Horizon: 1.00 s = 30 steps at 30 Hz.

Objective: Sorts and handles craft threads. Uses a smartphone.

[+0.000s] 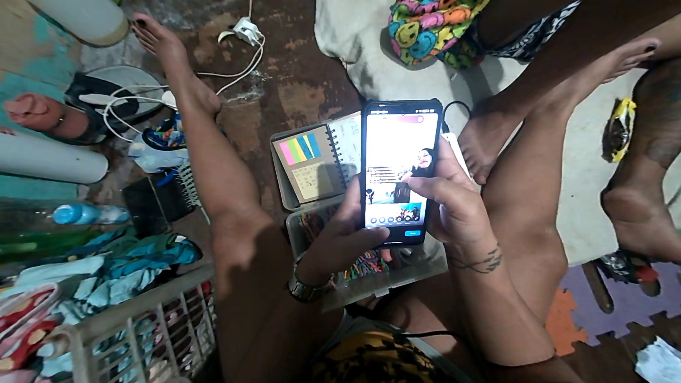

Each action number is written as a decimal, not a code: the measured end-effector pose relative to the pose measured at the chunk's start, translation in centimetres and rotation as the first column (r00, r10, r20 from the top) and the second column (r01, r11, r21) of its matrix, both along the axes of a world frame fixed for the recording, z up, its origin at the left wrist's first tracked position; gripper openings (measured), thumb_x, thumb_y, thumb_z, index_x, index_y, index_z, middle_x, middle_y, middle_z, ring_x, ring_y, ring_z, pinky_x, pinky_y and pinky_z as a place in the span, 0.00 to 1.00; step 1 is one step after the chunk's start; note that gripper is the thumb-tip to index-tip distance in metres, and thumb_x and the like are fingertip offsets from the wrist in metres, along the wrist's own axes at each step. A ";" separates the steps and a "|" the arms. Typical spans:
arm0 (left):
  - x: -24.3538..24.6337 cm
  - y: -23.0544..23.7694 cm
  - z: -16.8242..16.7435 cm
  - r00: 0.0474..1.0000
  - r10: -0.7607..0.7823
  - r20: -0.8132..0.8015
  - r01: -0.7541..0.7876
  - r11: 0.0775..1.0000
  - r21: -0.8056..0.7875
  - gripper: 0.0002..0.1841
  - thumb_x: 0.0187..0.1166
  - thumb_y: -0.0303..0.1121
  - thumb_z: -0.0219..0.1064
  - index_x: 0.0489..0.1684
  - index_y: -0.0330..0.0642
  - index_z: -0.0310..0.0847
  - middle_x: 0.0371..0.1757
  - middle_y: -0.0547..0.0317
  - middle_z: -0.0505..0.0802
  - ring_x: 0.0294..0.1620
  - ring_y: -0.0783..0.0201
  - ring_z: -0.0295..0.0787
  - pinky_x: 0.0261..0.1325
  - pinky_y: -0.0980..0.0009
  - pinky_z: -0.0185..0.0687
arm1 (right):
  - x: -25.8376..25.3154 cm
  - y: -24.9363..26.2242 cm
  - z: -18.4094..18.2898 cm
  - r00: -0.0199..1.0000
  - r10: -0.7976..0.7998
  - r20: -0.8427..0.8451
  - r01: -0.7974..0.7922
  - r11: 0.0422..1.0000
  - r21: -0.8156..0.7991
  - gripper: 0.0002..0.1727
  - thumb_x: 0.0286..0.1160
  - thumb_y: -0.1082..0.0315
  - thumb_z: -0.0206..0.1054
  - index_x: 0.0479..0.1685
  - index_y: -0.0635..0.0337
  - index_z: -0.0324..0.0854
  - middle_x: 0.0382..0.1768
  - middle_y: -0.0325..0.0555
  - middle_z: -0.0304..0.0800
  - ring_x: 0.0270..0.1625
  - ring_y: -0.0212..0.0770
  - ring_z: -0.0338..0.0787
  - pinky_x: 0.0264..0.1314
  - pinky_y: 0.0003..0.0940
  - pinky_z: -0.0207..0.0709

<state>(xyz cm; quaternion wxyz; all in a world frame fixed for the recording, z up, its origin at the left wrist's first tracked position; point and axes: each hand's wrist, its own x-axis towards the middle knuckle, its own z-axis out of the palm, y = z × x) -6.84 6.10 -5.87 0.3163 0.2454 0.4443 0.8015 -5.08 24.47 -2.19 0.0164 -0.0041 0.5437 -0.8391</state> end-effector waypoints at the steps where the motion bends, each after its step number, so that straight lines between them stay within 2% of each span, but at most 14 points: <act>1: 0.0 0.0 0.1 1.000 0.004 0.001 -0.004 1.000 -0.008 0.34 0.77 0.21 0.57 0.82 0.56 0.50 0.58 0.64 0.89 0.43 0.70 0.93 0.38 0.75 0.92 | 0.1 0.0 0.1 1.000 -0.005 0.021 0.005 1.000 0.005 0.25 0.71 0.72 0.56 0.70 0.47 0.66 0.45 0.38 0.87 0.44 0.32 0.91 0.48 0.33 0.89; 5: 0.0 0.0 0.0 1.000 -0.006 -0.011 0.006 1.000 -0.001 0.33 0.78 0.23 0.58 0.82 0.57 0.50 0.58 0.66 0.89 0.44 0.70 0.93 0.39 0.75 0.92 | 0.1 0.1 0.0 1.000 -0.005 0.029 0.005 1.000 0.022 0.24 0.71 0.71 0.56 0.69 0.47 0.67 0.43 0.37 0.87 0.43 0.31 0.91 0.47 0.32 0.89; 7: 0.0 0.0 -0.1 1.000 -0.008 -0.014 0.008 1.000 0.011 0.33 0.79 0.23 0.58 0.83 0.57 0.50 0.59 0.65 0.89 0.44 0.70 0.92 0.39 0.75 0.92 | 0.1 0.0 0.0 1.000 -0.011 0.016 0.011 1.000 0.013 0.25 0.71 0.72 0.56 0.69 0.47 0.67 0.45 0.37 0.88 0.44 0.32 0.92 0.48 0.33 0.89; 10: 0.0 0.0 -0.1 1.000 -0.009 -0.022 0.009 1.000 0.011 0.33 0.79 0.23 0.58 0.82 0.57 0.50 0.59 0.65 0.89 0.43 0.70 0.92 0.39 0.75 0.92 | -0.1 0.2 -0.4 0.994 0.025 -0.110 -0.022 0.999 0.029 0.36 0.70 0.77 0.52 0.83 0.43 0.58 0.55 0.35 0.88 0.52 0.28 0.91 0.55 0.29 0.89; 15: 0.0 0.0 -0.2 1.000 -0.007 -0.021 0.008 1.000 0.016 0.32 0.79 0.23 0.57 0.82 0.57 0.52 0.60 0.65 0.89 0.46 0.70 0.93 0.41 0.75 0.92 | -0.1 0.2 -0.6 0.991 0.024 -0.132 -0.023 1.000 0.015 0.35 0.70 0.78 0.52 0.81 0.44 0.60 0.54 0.35 0.88 0.52 0.28 0.92 0.54 0.29 0.89; 23: 0.0 0.0 -0.3 1.000 -0.005 -0.015 0.006 1.000 0.017 0.32 0.79 0.23 0.58 0.81 0.57 0.51 0.59 0.64 0.89 0.44 0.69 0.93 0.38 0.75 0.92 | -0.1 0.2 -0.7 0.990 0.029 -0.136 -0.027 1.000 0.015 0.36 0.69 0.77 0.52 0.82 0.43 0.59 0.55 0.35 0.88 0.52 0.28 0.91 0.54 0.28 0.89; 30: 0.0 0.1 -0.3 1.000 -0.014 -0.019 0.015 1.000 0.016 0.32 0.79 0.24 0.59 0.82 0.57 0.50 0.61 0.66 0.89 0.46 0.69 0.93 0.40 0.75 0.93 | -0.2 0.1 -0.6 0.995 -0.009 -0.100 0.017 0.997 0.078 0.36 0.67 0.77 0.56 0.81 0.44 0.60 0.52 0.35 0.89 0.48 0.29 0.92 0.50 0.27 0.89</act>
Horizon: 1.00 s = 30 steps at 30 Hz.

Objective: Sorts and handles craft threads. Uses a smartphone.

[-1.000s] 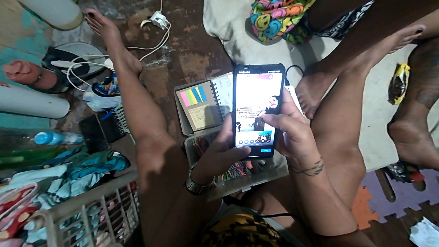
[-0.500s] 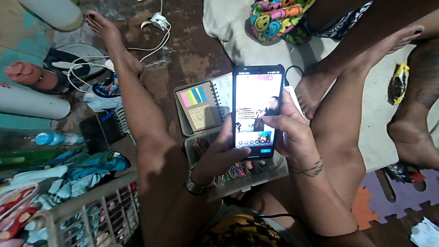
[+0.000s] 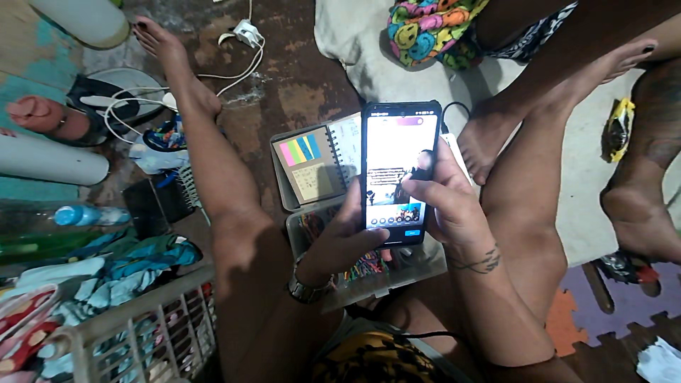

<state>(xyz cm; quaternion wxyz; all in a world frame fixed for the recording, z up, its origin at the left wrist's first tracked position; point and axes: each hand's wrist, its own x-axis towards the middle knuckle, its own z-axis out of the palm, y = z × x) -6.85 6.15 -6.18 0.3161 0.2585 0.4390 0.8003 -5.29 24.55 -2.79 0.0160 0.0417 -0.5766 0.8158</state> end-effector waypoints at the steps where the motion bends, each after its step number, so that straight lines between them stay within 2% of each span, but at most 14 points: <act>1: 0.0 0.0 0.0 1.000 -0.003 0.000 0.003 1.000 -0.002 0.32 0.80 0.24 0.59 0.81 0.57 0.50 0.61 0.66 0.89 0.46 0.69 0.93 0.41 0.74 0.92 | 0.0 0.0 0.0 1.000 -0.004 -0.008 0.004 1.000 -0.001 0.36 0.67 0.78 0.56 0.81 0.45 0.60 0.52 0.35 0.89 0.49 0.29 0.92 0.50 0.27 0.90; 7: 0.2 0.1 0.0 0.995 0.006 -0.104 -0.014 0.997 -0.073 0.35 0.80 0.28 0.61 0.85 0.52 0.46 0.61 0.69 0.88 0.47 0.73 0.92 0.43 0.76 0.91 | -0.1 -0.2 -0.1 0.995 -0.091 -0.031 0.094 0.990 0.101 0.33 0.70 0.75 0.64 0.78 0.46 0.63 0.52 0.33 0.90 0.49 0.28 0.92 0.50 0.25 0.90; 10: 0.1 0.2 0.0 0.990 0.008 -0.144 -0.021 0.996 -0.091 0.33 0.80 0.28 0.60 0.84 0.49 0.48 0.60 0.67 0.88 0.46 0.73 0.91 0.42 0.76 0.91 | -0.2 -0.2 -0.1 0.992 -0.119 -0.035 0.123 0.982 0.141 0.32 0.70 0.76 0.66 0.76 0.48 0.65 0.52 0.34 0.90 0.48 0.28 0.93 0.49 0.25 0.90; 13: 0.1 0.2 0.1 0.996 0.016 -0.087 -0.023 0.997 -0.076 0.34 0.79 0.28 0.62 0.84 0.54 0.48 0.60 0.68 0.88 0.45 0.72 0.92 0.40 0.76 0.92 | -0.1 -0.1 0.1 0.997 -0.078 -0.004 0.078 0.993 0.091 0.30 0.71 0.72 0.60 0.77 0.45 0.64 0.51 0.33 0.90 0.48 0.27 0.92 0.48 0.25 0.89; 15: 0.2 0.1 0.2 0.999 0.028 -0.026 -0.030 0.997 -0.065 0.34 0.79 0.29 0.64 0.83 0.58 0.50 0.59 0.68 0.90 0.43 0.70 0.93 0.38 0.75 0.92 | 0.0 0.0 0.3 0.999 -0.038 0.014 0.038 0.999 0.034 0.31 0.71 0.69 0.56 0.80 0.44 0.62 0.54 0.33 0.89 0.50 0.26 0.91 0.51 0.25 0.89; 18: 0.1 -0.1 0.2 0.999 0.037 0.002 -0.037 0.998 -0.047 0.33 0.79 0.27 0.61 0.82 0.59 0.52 0.57 0.66 0.90 0.41 0.70 0.93 0.38 0.74 0.92 | -0.1 -0.1 0.3 1.000 -0.006 0.010 0.007 1.000 -0.024 0.31 0.72 0.70 0.52 0.80 0.45 0.62 0.55 0.35 0.89 0.51 0.28 0.92 0.52 0.27 0.89; 21: 0.1 0.0 0.5 0.996 0.090 0.005 -0.090 0.994 -0.065 0.33 0.75 0.23 0.58 0.81 0.58 0.54 0.55 0.67 0.91 0.38 0.72 0.92 0.36 0.76 0.91 | -0.1 -0.1 0.1 0.999 0.033 0.016 -0.033 0.999 -0.027 0.32 0.74 0.69 0.52 0.82 0.45 0.61 0.55 0.35 0.88 0.50 0.28 0.91 0.51 0.26 0.88; 23: 0.0 -0.2 0.9 0.992 0.123 0.026 -0.120 0.989 -0.088 0.35 0.74 0.23 0.59 0.81 0.59 0.53 0.51 0.69 0.91 0.35 0.74 0.91 0.36 0.78 0.90 | -0.1 -0.2 -0.1 0.998 0.056 0.032 -0.055 0.998 -0.038 0.28 0.73 0.68 0.53 0.77 0.45 0.66 0.50 0.35 0.89 0.46 0.28 0.92 0.47 0.27 0.89; 26: -0.3 -0.4 1.1 0.989 0.138 0.053 -0.132 0.986 -0.099 0.39 0.71 0.22 0.58 0.85 0.59 0.48 0.51 0.66 0.91 0.33 0.73 0.91 0.35 0.78 0.90 | -0.1 -0.3 -0.1 0.994 0.101 0.047 -0.097 0.993 -0.071 0.26 0.72 0.69 0.53 0.73 0.46 0.66 0.49 0.36 0.89 0.46 0.30 0.92 0.47 0.29 0.90; 30: -0.4 -0.7 0.8 0.991 0.128 0.041 -0.124 0.988 -0.096 0.35 0.72 0.24 0.60 0.82 0.59 0.54 0.51 0.66 0.91 0.35 0.72 0.91 0.36 0.77 0.90 | -0.3 -0.3 -0.3 0.994 0.108 0.026 -0.106 0.992 -0.064 0.26 0.72 0.72 0.49 0.72 0.48 0.68 0.50 0.36 0.89 0.48 0.29 0.92 0.50 0.29 0.89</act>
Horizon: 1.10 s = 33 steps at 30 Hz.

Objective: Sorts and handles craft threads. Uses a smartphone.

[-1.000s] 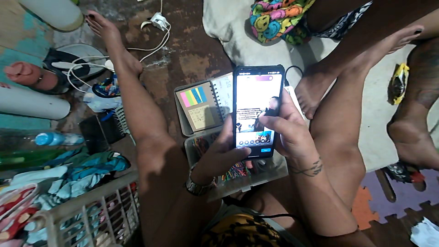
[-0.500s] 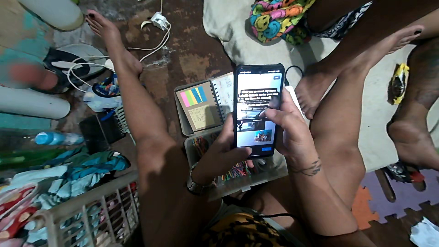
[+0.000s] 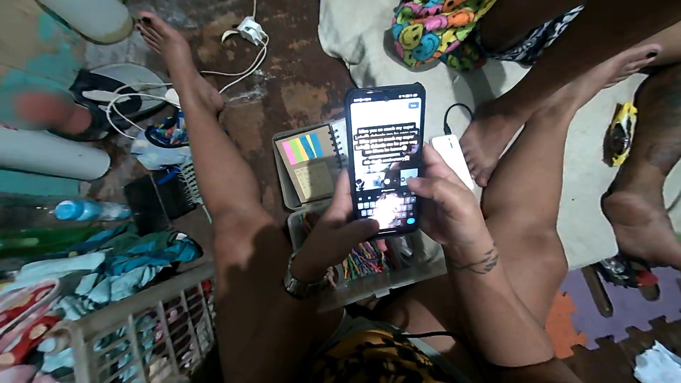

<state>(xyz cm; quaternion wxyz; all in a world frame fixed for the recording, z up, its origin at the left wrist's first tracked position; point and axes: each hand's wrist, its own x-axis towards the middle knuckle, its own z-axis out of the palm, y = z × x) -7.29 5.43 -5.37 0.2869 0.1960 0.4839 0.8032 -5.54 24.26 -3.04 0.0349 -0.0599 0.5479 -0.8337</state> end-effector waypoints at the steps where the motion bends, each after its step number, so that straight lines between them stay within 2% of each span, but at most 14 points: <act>1: 0.0 0.0 0.0 1.000 -0.006 0.000 0.006 1.000 0.004 0.34 0.72 0.25 0.60 0.81 0.59 0.55 0.51 0.66 0.91 0.35 0.72 0.92 0.37 0.76 0.91 | 0.0 0.1 -0.1 1.000 -0.002 -0.011 0.002 1.000 -0.004 0.25 0.73 0.72 0.49 0.72 0.49 0.68 0.51 0.36 0.89 0.49 0.29 0.91 0.51 0.29 0.89; 2: 0.0 0.0 0.0 1.000 -0.009 -0.003 0.009 1.000 0.007 0.33 0.73 0.24 0.60 0.79 0.58 0.56 0.51 0.67 0.92 0.35 0.72 0.92 0.37 0.76 0.91 | -0.1 0.1 -0.1 1.000 -0.014 -0.017 0.014 1.000 -0.006 0.25 0.73 0.72 0.49 0.72 0.49 0.69 0.51 0.36 0.90 0.49 0.29 0.91 0.51 0.29 0.89; 5: 0.1 0.0 0.0 0.998 -0.046 -0.052 0.046 0.999 0.002 0.37 0.75 0.24 0.60 0.85 0.57 0.49 0.56 0.69 0.90 0.39 0.74 0.92 0.38 0.78 0.91 | -0.2 0.1 0.0 0.997 -0.069 -0.029 0.069 0.998 -0.014 0.24 0.74 0.70 0.48 0.70 0.49 0.71 0.49 0.35 0.90 0.48 0.29 0.91 0.50 0.28 0.88; 7: 0.2 0.1 -0.2 0.995 -0.072 -0.074 0.071 0.997 -0.017 0.35 0.76 0.25 0.60 0.84 0.56 0.49 0.57 0.69 0.90 0.42 0.73 0.92 0.39 0.77 0.91 | -0.2 0.2 0.1 0.995 -0.091 -0.033 0.091 0.996 -0.019 0.23 0.77 0.71 0.47 0.72 0.48 0.70 0.51 0.36 0.89 0.50 0.29 0.91 0.51 0.29 0.88; 11: 0.3 0.3 -0.2 0.993 -0.089 -0.073 0.086 0.995 -0.045 0.35 0.77 0.25 0.60 0.84 0.55 0.50 0.58 0.68 0.89 0.44 0.72 0.92 0.40 0.76 0.91 | -0.3 0.3 0.0 0.991 -0.130 -0.018 0.130 0.992 -0.005 0.21 0.80 0.69 0.46 0.70 0.48 0.71 0.49 0.37 0.90 0.47 0.29 0.92 0.49 0.29 0.89; 16: 0.4 0.4 -0.2 0.987 -0.093 -0.131 0.082 0.993 -0.091 0.35 0.76 0.24 0.59 0.84 0.53 0.49 0.57 0.69 0.89 0.43 0.74 0.91 0.41 0.77 0.91 | -0.2 0.0 0.1 0.983 -0.182 0.028 0.182 0.983 -0.001 0.18 0.86 0.67 0.50 0.70 0.47 0.74 0.49 0.37 0.92 0.45 0.29 0.93 0.47 0.28 0.90; 22: 0.3 0.3 -0.4 0.996 -0.047 -0.080 0.046 0.999 -0.016 0.33 0.75 0.24 0.60 0.81 0.56 0.53 0.54 0.68 0.90 0.38 0.73 0.92 0.36 0.77 0.90 | -0.3 0.2 0.0 0.998 -0.060 0.001 0.059 0.995 -0.079 0.22 0.81 0.64 0.48 0.73 0.47 0.70 0.51 0.36 0.91 0.49 0.29 0.92 0.51 0.28 0.89; 25: 0.2 0.2 -0.3 0.998 -0.007 -0.060 0.006 1.000 -0.019 0.36 0.73 0.23 0.59 0.84 0.56 0.51 0.54 0.67 0.90 0.37 0.73 0.91 0.36 0.78 0.90 | -0.3 0.0 -0.2 0.999 -0.027 0.024 0.029 0.998 -0.050 0.22 0.79 0.64 0.48 0.72 0.45 0.70 0.49 0.34 0.90 0.48 0.28 0.91 0.50 0.27 0.88; 28: -0.4 0.1 -1.6 1.000 -0.012 -0.010 0.013 0.999 0.044 0.40 0.74 0.22 0.60 0.88 0.59 0.47 0.59 0.56 0.89 0.39 0.65 0.92 0.36 0.73 0.91 | -0.2 0.0 -0.3 0.998 0.031 0.045 -0.029 0.998 -0.053 0.24 0.74 0.67 0.51 0.71 0.47 0.70 0.49 0.37 0.91 0.46 0.30 0.92 0.47 0.29 0.90; 30: -0.5 -0.1 -1.4 1.000 0.012 0.001 -0.012 0.997 0.079 0.42 0.73 0.20 0.59 0.89 0.60 0.46 0.60 0.56 0.89 0.40 0.64 0.93 0.36 0.72 0.92 | -0.1 0.2 -0.7 0.993 0.117 0.030 -0.115 0.991 -0.063 0.31 0.68 0.72 0.57 0.76 0.47 0.66 0.52 0.39 0.90 0.45 0.33 0.93 0.43 0.31 0.91; 32: -0.4 -0.3 -0.7 0.999 0.050 0.003 -0.050 0.997 0.066 0.43 0.69 0.19 0.58 0.87 0.62 0.45 0.59 0.60 0.90 0.38 0.67 0.93 0.35 0.74 0.91 | -0.1 0.3 -0.9 0.977 0.215 -0.004 -0.215 0.976 -0.041 0.38 0.65 0.78 0.59 0.81 0.44 0.58 0.56 0.38 0.89 0.45 0.33 0.94 0.42 0.31 0.92; 33: -0.6 -0.4 -1.1 0.999 0.042 0.012 -0.043 0.996 0.083 0.44 0.70 0.18 0.57 0.89 0.61 0.43 0.61 0.56 0.88 0.39 0.63 0.92 0.36 0.71 0.91 | -0.2 0.4 -1.0 0.967 0.254 -0.027 -0.255 0.967 -0.023 0.41 0.66 0.80 0.59 0.84 0.45 0.54 0.57 0.39 0.88 0.46 0.34 0.94 0.43 0.31 0.92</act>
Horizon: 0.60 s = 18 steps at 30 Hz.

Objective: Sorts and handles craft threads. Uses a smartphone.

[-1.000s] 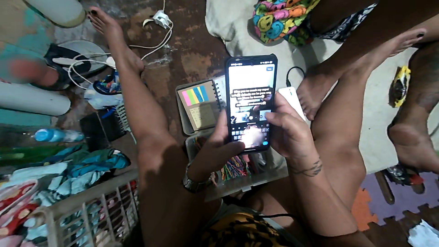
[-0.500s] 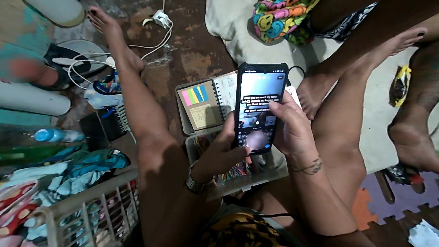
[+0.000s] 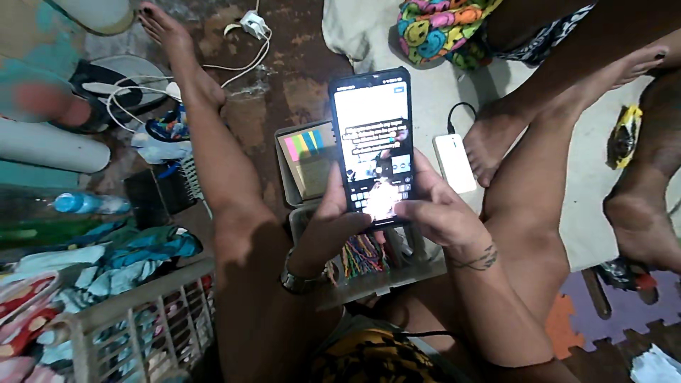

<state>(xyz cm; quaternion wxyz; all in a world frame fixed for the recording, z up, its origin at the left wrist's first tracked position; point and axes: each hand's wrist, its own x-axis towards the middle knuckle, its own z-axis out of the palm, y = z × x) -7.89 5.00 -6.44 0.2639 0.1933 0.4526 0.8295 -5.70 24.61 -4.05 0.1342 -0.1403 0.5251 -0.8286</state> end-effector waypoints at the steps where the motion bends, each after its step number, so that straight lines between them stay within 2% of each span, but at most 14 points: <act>1: -0.1 -0.2 -0.4 1.000 -0.010 0.005 0.009 1.000 0.006 0.44 0.71 0.17 0.57 0.89 0.61 0.43 0.62 0.54 0.87 0.41 0.61 0.92 0.37 0.69 0.92 | 0.0 0.0 0.0 0.999 0.022 -0.025 -0.021 1.000 0.013 0.43 0.67 0.80 0.60 0.86 0.45 0.50 0.58 0.40 0.88 0.45 0.34 0.94 0.43 0.30 0.92; 2: -0.3 -0.4 -1.2 1.000 -0.015 -0.010 0.015 1.000 -0.004 0.40 0.72 0.19 0.58 0.86 0.58 0.49 0.61 0.54 0.88 0.42 0.62 0.93 0.38 0.70 0.92 | -0.1 -0.1 -0.1 0.998 0.033 -0.048 -0.031 0.999 0.036 0.45 0.68 0.80 0.62 0.87 0.44 0.48 0.59 0.39 0.87 0.46 0.34 0.93 0.44 0.29 0.92; 3: -0.4 -0.8 -3.0 0.998 -0.013 -0.061 0.012 1.000 -0.015 0.30 0.76 0.22 0.60 0.80 0.51 0.62 0.57 0.54 0.90 0.42 0.64 0.93 0.40 0.72 0.91 | -0.1 -0.1 -0.1 0.997 0.038 -0.065 -0.034 0.997 0.065 0.45 0.68 0.81 0.63 0.87 0.44 0.47 0.59 0.38 0.87 0.47 0.33 0.93 0.45 0.28 0.92; 4: -0.8 -1.1 -5.8 0.992 0.003 -0.129 -0.004 1.000 -0.001 0.16 0.80 0.25 0.63 0.66 0.41 0.81 0.48 0.52 0.95 0.41 0.65 0.94 0.39 0.73 0.89 | -0.1 -0.1 0.0 0.997 0.030 -0.075 -0.022 0.995 0.097 0.46 0.67 0.81 0.65 0.87 0.44 0.47 0.57 0.39 0.87 0.45 0.33 0.93 0.44 0.28 0.92; 5: -1.2 -1.4 -7.7 0.980 -0.026 -0.199 0.021 0.999 -0.028 0.10 0.84 0.28 0.62 0.54 0.40 0.88 0.43 0.54 0.96 0.41 0.69 0.94 0.41 0.76 0.87 | 0.0 -0.2 0.0 0.997 0.020 -0.080 -0.010 0.992 0.126 0.47 0.67 0.82 0.65 0.88 0.45 0.46 0.57 0.39 0.88 0.45 0.33 0.94 0.45 0.28 0.92; 6: -1.5 -1.5 -8.4 0.970 -0.051 -0.237 0.044 0.998 -0.037 0.11 0.85 0.30 0.61 0.51 0.40 0.90 0.42 0.55 0.96 0.42 0.70 0.94 0.42 0.77 0.87 | 0.0 -0.2 0.0 0.997 0.013 -0.078 -0.002 0.990 0.144 0.47 0.67 0.82 0.65 0.87 0.45 0.47 0.56 0.39 0.88 0.46 0.33 0.94 0.45 0.28 0.92; 7: -1.3 -1.5 -7.7 0.979 -0.041 -0.200 0.037 0.999 -0.024 0.11 0.84 0.28 0.61 0.54 0.39 0.88 0.43 0.53 0.96 0.42 0.68 0.94 0.43 0.76 0.87 | 0.0 -0.3 0.0 0.997 0.007 -0.073 0.004 0.989 0.147 0.46 0.67 0.82 0.65 0.86 0.46 0.48 0.56 0.39 0.88 0.46 0.33 0.94 0.45 0.28 0.92; 8: -0.8 -1.2 -5.6 0.991 -0.018 -0.135 0.017 1.000 -0.004 0.16 0.81 0.26 0.62 0.66 0.40 0.81 0.48 0.51 0.94 0.41 0.65 0.93 0.42 0.73 0.88 | 0.0 -0.4 0.0 0.998 -0.006 -0.064 0.015 0.990 0.139 0.44 0.68 0.81 0.64 0.86 0.45 0.49 0.56 0.39 0.88 0.44 0.33 0.94 0.43 0.28 0.92; 9: -0.4 -0.9 -2.7 0.996 -0.032 -0.084 0.030 0.999 -0.026 0.29 0.76 0.23 0.59 0.79 0.49 0.62 0.55 0.54 0.90 0.42 0.66 0.92 0.42 0.73 0.90 | 0.1 -0.5 0.0 0.998 -0.013 -0.056 0.020 0.993 0.119 0.42 0.71 0.80 0.63 0.86 0.44 0.50 0.55 0.39 0.88 0.43 0.34 0.94 0.42 0.28 0.92; 10: -0.2 -0.7 -0.7 0.999 -0.024 -0.044 0.023 0.999 -0.024 0.38 0.73 0.21 0.58 0.85 0.58 0.50 0.58 0.58 0.88 0.41 0.66 0.92 0.41 0.73 0.91 | 0.1 -0.6 0.0 0.999 -0.029 -0.044 0.034 0.993 0.116 0.40 0.74 0.79 0.61 0.86 0.43 0.50 0.55 0.39 0.89 0.43 0.33 0.94 0.41 0.29 0.92; 11: 0.0 -0.5 0.4 0.999 -0.003 -0.053 0.002 1.000 -0.017 0.42 0.71 0.20 0.57 0.86 0.61 0.44 0.61 0.63 0.88 0.40 0.68 0.92 0.40 0.73 0.91 | 0.1 -0.7 0.0 0.999 -0.043 -0.029 0.046 0.992 0.119 0.39 0.76 0.79 0.60 0.86 0.42 0.51 0.55 0.38 0.89 0.43 0.33 0.94 0.42 0.28 0.92; 12: 0.1 -0.4 0.8 0.998 0.015 -0.064 -0.015 1.000 0.003 0.42 0.71 0.19 0.56 0.87 0.61 0.42 0.62 0.64 0.88 0.41 0.69 0.92 0.40 0.73 0.92 | 0.2 -0.7 0.0 0.999 -0.045 -0.019 0.047 0.993 0.112 0.38 0.77 0.78 0.59 0.86 0.42 0.51 0.56 0.38 0.88 0.43 0.34 0.94 0.41 0.29 0.92; 16: 0.3 -0.2 1.1 0.999 0.041 -0.033 -0.041 0.999 0.007 0.35 0.77 0.19 0.53 0.82 0.65 0.51 0.58 0.65 0.90 0.38 0.69 0.93 0.34 0.73 0.92 | 0.2 -0.6 0.0 1.000 -0.017 -0.017 0.018 0.997 0.073 0.41 0.71 0.77 0.62 0.86 0.43 0.50 0.56 0.39 0.89 0.42 0.35 0.94 0.40 0.30 0.92; 18: 0.3 -0.4 1.0 0.999 0.029 -0.017 -0.030 0.999 -0.022 0.37 0.75 0.20 0.55 0.84 0.63 0.50 0.56 0.64 0.90 0.37 0.69 0.92 0.36 0.75 0.91 | 0.2 -0.5 0.0 1.000 -0.003 -0.020 0.005 0.998 0.065 0.42 0.70 0.76 0.63 0.86 0.43 0.49 0.58 0.39 0.87 0.46 0.35 0.94 0.43 0.31 0.92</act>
